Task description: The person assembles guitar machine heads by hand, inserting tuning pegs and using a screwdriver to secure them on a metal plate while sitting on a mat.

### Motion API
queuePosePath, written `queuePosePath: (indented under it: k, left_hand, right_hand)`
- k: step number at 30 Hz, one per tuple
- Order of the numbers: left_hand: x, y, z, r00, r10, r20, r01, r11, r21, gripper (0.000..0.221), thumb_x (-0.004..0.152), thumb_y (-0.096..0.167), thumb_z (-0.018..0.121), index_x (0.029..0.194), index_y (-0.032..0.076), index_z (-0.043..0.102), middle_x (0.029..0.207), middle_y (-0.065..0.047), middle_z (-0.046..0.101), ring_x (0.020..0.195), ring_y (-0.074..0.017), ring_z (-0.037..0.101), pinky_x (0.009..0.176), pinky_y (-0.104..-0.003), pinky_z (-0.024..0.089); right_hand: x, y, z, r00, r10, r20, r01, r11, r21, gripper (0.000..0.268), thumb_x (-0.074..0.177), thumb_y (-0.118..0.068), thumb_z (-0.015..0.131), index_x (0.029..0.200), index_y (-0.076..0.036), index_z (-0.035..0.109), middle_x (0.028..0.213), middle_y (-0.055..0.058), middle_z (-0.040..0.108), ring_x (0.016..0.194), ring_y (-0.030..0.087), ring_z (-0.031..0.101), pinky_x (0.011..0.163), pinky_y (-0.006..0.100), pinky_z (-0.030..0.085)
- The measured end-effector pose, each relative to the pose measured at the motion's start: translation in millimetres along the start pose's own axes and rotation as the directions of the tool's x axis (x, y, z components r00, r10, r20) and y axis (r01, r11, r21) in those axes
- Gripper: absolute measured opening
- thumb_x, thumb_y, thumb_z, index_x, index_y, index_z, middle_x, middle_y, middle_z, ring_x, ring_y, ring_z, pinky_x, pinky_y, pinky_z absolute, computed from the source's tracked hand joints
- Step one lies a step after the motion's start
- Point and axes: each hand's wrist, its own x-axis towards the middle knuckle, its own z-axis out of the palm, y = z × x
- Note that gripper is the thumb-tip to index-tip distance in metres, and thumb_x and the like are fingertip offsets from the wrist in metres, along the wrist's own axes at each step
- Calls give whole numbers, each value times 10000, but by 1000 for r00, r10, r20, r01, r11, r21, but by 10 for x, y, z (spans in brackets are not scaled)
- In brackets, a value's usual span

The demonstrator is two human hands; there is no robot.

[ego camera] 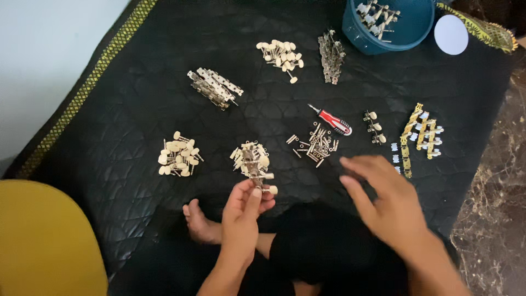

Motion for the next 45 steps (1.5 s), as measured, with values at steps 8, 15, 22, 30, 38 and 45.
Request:
queuePosePath:
  k: [8, 15, 22, 30, 38, 45]
  left_hand:
    - [1, -9, 65, 1000, -2, -4, 2, 999, 43, 324, 991, 115, 556, 1278, -10, 644, 1067, -188, 757, 932, -229, 737, 892, -349, 650]
    - [-6, 38, 70, 1000, 19, 17, -21, 986, 162, 313, 976, 177, 585, 1220, 9, 683, 995, -138, 786, 896, -201, 767, 852, -307, 654]
    - [47, -95, 62, 986, 132, 101, -147, 977, 152, 282, 976, 153, 586, 1200, 12, 681, 1018, -139, 798, 909, -181, 778, 813, -280, 669]
    - [-38, 11, 60, 994, 73, 82, -89, 973, 214, 310, 952, 171, 617, 1217, 36, 704, 1040, -93, 804, 943, -153, 784, 829, -266, 679]
    - [-126, 157, 63, 997, 29, 69, -49, 949, 311, 335, 940, 245, 628, 1229, 97, 711, 1041, -34, 815, 959, -119, 806, 864, -251, 673]
    - [-59, -66, 41, 970, 179, 162, -211, 955, 208, 307, 931, 194, 645, 1203, 65, 707, 1036, -70, 803, 899, -121, 775, 778, -267, 702]
  right_hand:
    - [990, 1145, 727, 921, 22, 390, 56, 981, -188, 271, 996, -130, 560, 1199, -133, 739, 1134, 91, 728, 978, 349, 699, 745, 489, 562]
    - [1019, 1784, 1939, 917, 62, 394, 172, 829, -531, 185, 976, -239, 587, 856, -150, 696, 878, 88, 695, 829, 328, 705, 592, 484, 554]
    - [1070, 1728, 1960, 871, 298, 391, -90, 879, -469, 186, 939, -194, 657, 1054, -48, 643, 1069, 209, 657, 952, 444, 672, 698, 560, 550]
    - [945, 1890, 2060, 925, 206, 321, -13, 859, -512, 183, 837, -115, 566, 934, 5, 665, 949, 225, 665, 850, 456, 662, 653, 556, 550]
    - [1171, 1097, 878, 991, 114, 76, -103, 985, -136, 202, 952, -40, 622, 1107, -50, 751, 1091, 168, 716, 856, 354, 694, 791, 478, 526]
    - [472, -135, 48, 995, -29, 99, 17, 992, 122, 102, 957, -97, 683, 1052, -70, 707, 1042, 67, 765, 922, 147, 747, 867, 265, 608]
